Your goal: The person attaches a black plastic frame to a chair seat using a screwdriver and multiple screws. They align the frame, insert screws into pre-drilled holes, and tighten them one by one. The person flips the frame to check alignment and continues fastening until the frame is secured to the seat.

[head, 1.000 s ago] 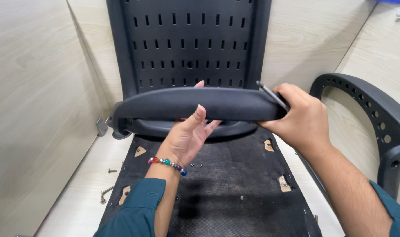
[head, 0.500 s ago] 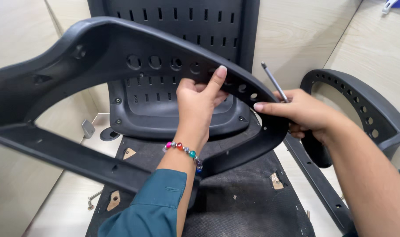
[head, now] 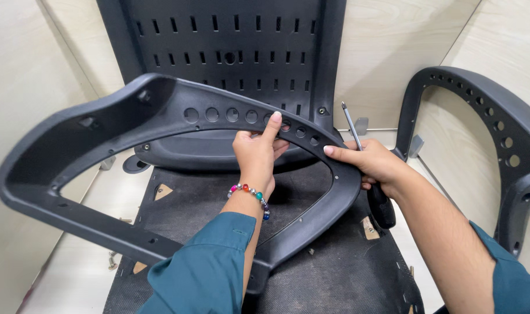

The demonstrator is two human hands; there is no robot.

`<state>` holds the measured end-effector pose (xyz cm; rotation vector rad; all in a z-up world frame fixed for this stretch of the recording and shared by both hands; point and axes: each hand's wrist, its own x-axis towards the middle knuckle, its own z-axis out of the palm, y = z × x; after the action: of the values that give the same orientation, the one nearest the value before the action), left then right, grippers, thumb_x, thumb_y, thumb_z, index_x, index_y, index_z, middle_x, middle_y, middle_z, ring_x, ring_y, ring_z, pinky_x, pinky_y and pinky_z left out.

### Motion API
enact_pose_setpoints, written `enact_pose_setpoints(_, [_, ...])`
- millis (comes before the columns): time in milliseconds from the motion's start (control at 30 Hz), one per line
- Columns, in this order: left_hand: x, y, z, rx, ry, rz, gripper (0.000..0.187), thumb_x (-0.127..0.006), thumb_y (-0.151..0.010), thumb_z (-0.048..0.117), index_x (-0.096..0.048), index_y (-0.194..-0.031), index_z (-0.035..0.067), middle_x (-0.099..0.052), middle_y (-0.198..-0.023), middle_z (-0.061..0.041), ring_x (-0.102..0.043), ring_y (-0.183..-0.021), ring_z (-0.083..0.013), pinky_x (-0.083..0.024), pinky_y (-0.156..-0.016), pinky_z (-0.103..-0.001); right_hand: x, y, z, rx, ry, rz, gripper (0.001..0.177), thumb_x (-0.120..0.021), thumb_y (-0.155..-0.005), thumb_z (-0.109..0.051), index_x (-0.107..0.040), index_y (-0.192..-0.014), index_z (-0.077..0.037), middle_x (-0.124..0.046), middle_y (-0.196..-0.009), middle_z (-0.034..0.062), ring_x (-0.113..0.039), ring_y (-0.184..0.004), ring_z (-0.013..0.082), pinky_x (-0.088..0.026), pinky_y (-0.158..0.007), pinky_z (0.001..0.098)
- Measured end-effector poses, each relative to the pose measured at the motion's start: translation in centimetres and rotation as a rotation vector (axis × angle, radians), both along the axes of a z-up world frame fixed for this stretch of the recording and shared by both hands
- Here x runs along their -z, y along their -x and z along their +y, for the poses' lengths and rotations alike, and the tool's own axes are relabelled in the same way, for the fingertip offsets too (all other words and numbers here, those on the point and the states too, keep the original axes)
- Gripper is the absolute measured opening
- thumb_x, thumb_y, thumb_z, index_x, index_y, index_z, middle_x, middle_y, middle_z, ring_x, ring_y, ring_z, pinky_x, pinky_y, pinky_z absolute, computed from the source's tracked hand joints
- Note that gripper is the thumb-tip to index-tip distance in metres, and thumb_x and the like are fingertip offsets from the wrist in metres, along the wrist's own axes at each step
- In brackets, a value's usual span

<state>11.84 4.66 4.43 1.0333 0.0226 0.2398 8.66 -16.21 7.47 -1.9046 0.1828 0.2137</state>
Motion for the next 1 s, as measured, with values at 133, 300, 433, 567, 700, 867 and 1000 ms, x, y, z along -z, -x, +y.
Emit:
enact_pose_setpoints(133, [2.5,-2.3,0.5,0.025,0.087,0.117,0.04,-0.075,-0.089,0.03,-0.058,-0.104,-0.003,-0.073,-0.1,-0.017,-0.076,-0.082,-0.0259,-0.066,-0.077,-0.039,0.5,-1.1,1.0,0.032,0.041,-0.039,0.044,-0.083,-0.079,-0.042,-0.064,-0.067,-0.005,-0.057,-0.051,0.0041,-0.041,-0.033,0.01,-0.025,-0.033,0.0258])
enact_pose_setpoints(300, [5.1,-4.5,1.4,0.112,0.115,0.243,0.045,-0.068,-0.094,0.035,-0.058,-0.11,-0.006,-0.072,-0.109,-0.023,-0.077,-0.097,-0.0327,-0.065,-0.085,-0.042,0.4,-2.9,1.4,0.029,0.047,-0.011,0.042,-0.084,-0.076,-0.041,-0.07,-0.066,-0.003,-0.057,-0.049,0.0051,-0.041,-0.032,0.0117,-0.025,-0.032,0.0274])
enact_pose_setpoints(433, [6.3,-5.4,2.0,0.192,0.155,0.336,0.041,-0.063,-0.095,0.032,-0.061,-0.115,-0.004,-0.074,-0.113,-0.019,-0.076,-0.104,-0.0306,-0.064,-0.088,-0.041,1.2,-3.9,1.7,0.02,0.017,0.008,0.043,-0.085,-0.076,-0.041,-0.071,-0.07,-0.001,-0.057,-0.05,0.005,-0.04,-0.033,0.0114,-0.023,-0.033,0.0273])
enact_pose_setpoints(567, [7.3,-4.4,-0.1,0.498,0.276,0.619,0.041,-0.061,-0.098,0.037,-0.058,-0.115,0.0,-0.072,-0.115,-0.018,-0.072,-0.106,-0.0306,-0.06,-0.092,-0.042,1.8,-4.9,1.7,0.062,0.058,-0.001,0.043,-0.084,-0.076,-0.041,-0.078,-0.079,0.001,-0.06,-0.053,0.0056,-0.046,-0.035,0.0112,-0.027,-0.034,0.0259])
enact_pose_setpoints(700, [7.2,-3.5,-2.7,0.675,-0.054,0.561,0.041,-0.063,-0.098,0.042,-0.066,-0.11,0.003,-0.072,-0.11,-0.012,-0.071,-0.098,-0.0234,-0.06,-0.09,-0.036,1.8,-6.1,2.0,0.079,0.117,-0.073,0.046,-0.086,-0.073,-0.041,-0.081,-0.092,0.0,-0.067,-0.063,0.008,-0.053,-0.041,0.0118,-0.036,-0.037,0.0259])
enact_pose_setpoints(867, [6.5,-4.0,-3.3,0.704,-0.184,0.487,0.048,-0.062,-0.098,0.049,-0.066,-0.105,0.001,-0.07,-0.101,-0.012,-0.068,-0.091,-0.0231,-0.059,-0.083,-0.036,1.8,-6.7,1.6,0.036,0.405,-0.199,0.052,-0.086,-0.073,-0.047,-0.081,-0.097,-0.001,-0.074,-0.071,0.008,-0.066,-0.053,0.0119,-0.051,-0.048,0.0244])
enact_pose_setpoints(1000, [6.6,-4.4,-3.6,0.644,-0.208,0.43,0.043,-0.062,-0.097,0.041,-0.065,-0.109,0.0,-0.072,-0.106,-0.012,-0.072,-0.095,-0.0236,-0.061,-0.083,-0.038,1.7,-5.5,0.5,0.188,0.223,-0.118,0.051,-0.078,-0.083,-0.047,-0.076,-0.107,-0.001,-0.064,-0.073,0.0088,-0.049,-0.049,0.0163,-0.039,-0.045,0.033])
